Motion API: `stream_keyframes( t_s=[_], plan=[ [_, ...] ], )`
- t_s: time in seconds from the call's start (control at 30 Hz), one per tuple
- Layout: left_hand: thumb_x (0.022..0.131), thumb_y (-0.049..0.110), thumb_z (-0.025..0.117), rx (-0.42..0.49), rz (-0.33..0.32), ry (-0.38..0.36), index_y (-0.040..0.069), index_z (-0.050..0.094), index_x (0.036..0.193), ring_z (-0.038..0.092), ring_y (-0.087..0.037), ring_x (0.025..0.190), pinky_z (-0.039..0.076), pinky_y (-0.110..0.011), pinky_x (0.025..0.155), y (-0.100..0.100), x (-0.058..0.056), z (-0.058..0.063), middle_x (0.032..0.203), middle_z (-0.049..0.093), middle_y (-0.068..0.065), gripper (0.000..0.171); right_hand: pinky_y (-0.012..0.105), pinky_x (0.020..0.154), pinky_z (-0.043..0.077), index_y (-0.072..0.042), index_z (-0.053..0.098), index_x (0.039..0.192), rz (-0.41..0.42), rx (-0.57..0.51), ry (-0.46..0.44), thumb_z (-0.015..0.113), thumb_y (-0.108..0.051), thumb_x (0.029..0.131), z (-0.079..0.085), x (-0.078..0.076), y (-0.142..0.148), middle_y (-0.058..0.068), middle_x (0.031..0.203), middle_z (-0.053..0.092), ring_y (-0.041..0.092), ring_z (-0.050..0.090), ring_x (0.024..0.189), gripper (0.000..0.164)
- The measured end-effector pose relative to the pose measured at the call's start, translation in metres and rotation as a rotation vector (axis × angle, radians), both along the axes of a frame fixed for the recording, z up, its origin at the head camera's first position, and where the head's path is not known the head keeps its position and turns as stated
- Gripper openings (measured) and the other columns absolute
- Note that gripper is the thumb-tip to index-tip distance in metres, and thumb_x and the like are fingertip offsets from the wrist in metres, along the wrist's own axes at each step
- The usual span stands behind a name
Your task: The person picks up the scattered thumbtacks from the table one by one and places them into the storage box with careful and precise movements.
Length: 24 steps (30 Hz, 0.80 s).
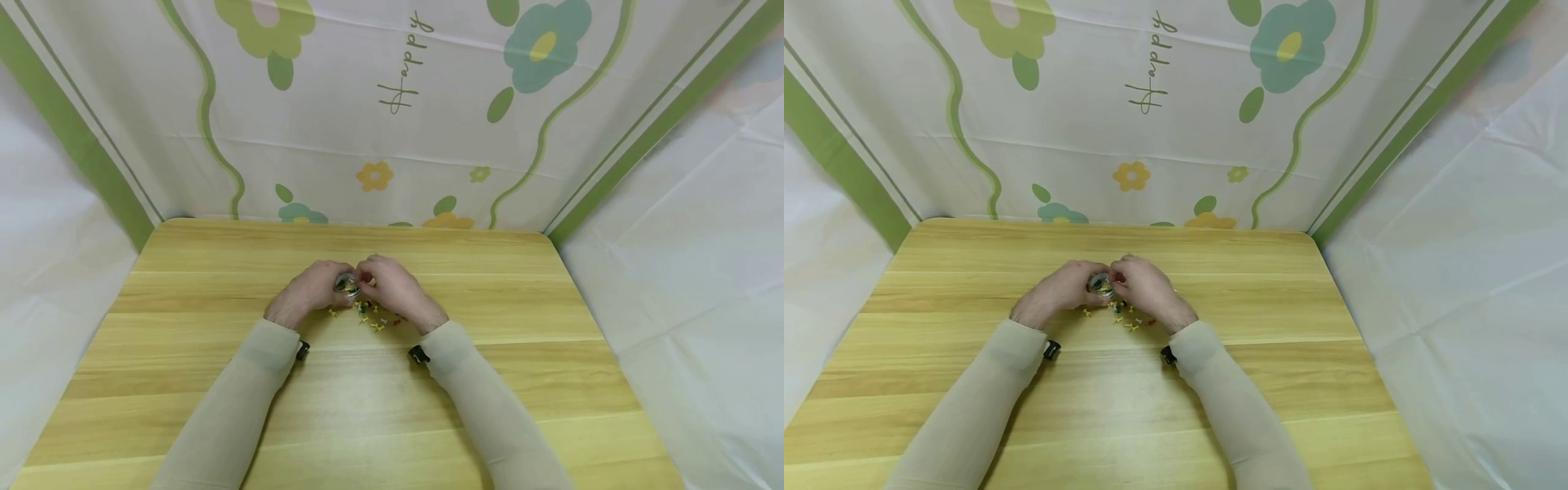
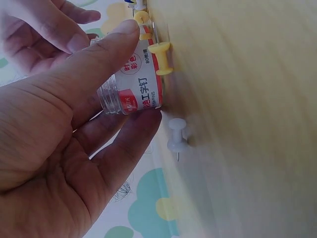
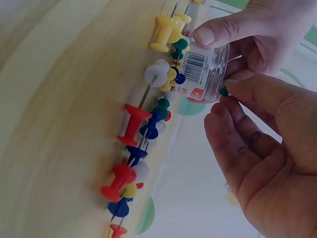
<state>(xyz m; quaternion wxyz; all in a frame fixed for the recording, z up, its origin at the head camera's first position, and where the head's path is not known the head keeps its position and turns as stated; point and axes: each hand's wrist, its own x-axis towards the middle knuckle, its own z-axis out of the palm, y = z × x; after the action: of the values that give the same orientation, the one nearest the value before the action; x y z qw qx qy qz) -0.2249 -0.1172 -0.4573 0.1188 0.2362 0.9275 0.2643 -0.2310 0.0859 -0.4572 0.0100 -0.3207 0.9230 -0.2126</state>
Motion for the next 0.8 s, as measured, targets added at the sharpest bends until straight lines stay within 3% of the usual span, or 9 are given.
stream_keyframes(
  t_s=[0.3, 0.8],
  plan=[
    [0.086, 0.023, 0.085, 0.024, -0.005, 0.002, 0.010, 0.066, 0.136, 0.062, -0.031, 0.118, 0.049, -0.049, 0.103, 0.000, 0.000, -0.001, 0.129, 0.069, -0.012, 0.055, 0.024, 0.084, 0.054, -0.014, 0.077, 0.107, -0.016, 0.025, -0.018, 0.073, -0.016, 0.096, 0.005, -0.002, 0.003, -0.007, 0.103, 0.068, 0.008, 0.064, 0.096, 0.012],
    [0.084, 0.020, 0.086, 0.031, 0.026, -0.015, 0.008, 0.066, 0.136, 0.062, -0.032, 0.117, 0.049, -0.051, 0.103, 0.001, 0.002, 0.000, 0.128, 0.069, -0.013, 0.057, 0.027, 0.082, 0.054, -0.012, 0.077, 0.108, -0.034, 0.204, -0.032, 0.071, -0.014, 0.097, 0.022, -0.009, 0.052, -0.005, 0.101, 0.067, 0.010, 0.062, 0.092, 0.012]
  ],
)
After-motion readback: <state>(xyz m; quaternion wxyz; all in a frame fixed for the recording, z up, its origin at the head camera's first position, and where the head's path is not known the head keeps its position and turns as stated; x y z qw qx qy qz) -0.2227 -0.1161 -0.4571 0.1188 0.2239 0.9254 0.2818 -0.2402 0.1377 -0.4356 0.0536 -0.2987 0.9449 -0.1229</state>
